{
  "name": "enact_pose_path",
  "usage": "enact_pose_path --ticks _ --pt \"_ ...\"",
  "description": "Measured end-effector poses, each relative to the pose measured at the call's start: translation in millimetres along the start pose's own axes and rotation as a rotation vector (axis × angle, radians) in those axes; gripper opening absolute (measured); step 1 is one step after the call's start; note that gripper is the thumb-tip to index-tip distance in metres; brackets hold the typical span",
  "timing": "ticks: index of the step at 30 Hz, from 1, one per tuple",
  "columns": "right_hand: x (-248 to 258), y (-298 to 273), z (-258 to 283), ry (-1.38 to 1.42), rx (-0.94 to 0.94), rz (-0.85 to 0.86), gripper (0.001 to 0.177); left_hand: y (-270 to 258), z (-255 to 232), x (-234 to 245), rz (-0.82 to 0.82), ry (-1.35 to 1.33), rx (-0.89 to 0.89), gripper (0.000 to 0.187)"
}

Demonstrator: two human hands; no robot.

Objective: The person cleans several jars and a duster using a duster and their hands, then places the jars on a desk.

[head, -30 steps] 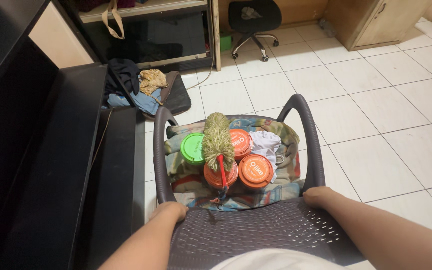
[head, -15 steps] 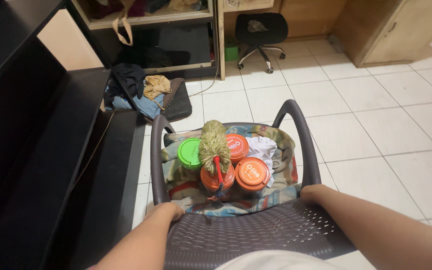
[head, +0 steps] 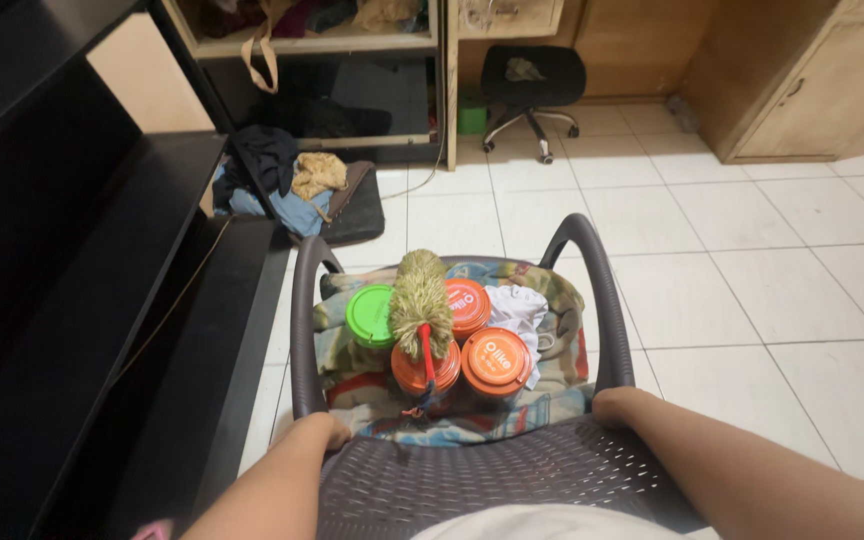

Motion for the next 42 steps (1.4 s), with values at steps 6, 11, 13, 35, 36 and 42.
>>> enact_pose_path --ticks 6,11,13,35,36,42 --pt "-18 -10 -4 0.023 -0.03 0.012 0.053 11 1 -15 0.013 0.055 -0.042 0.065" --pt "-27 -29 1 0.045 -0.054 0.026 0.052 43 4 -35 0.031 0.11 -0.103 0.065" --pt "-28 -43 2 0.066 -0.074 0.029 0.052 63 2 -41 0.032 0.158 -0.153 0.065" --pt "31 -254 87 0.078 -0.443 -0.249 0.047 -75 11 0 -0.059 0.131 -0.149 0.063" --pt "36 -253 93 0.061 -0.433 -0.307 0.046 -88 10 7 -0.09 0.129 -0.172 0.063" --pt "61 -262 111 0.227 -0.31 -0.304 0.043 -103 -11 29 -0.145 0.089 -0.326 0.05"
Point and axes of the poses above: each hand's wrist, its own y-axis towards the middle knuckle, its own x-axis out of the back of the hand, z = x × y, the point moved 7 cm from there along y, towards the middle knuckle, and after that the axes turned 11 degrees about z, right-handed, at the moved point
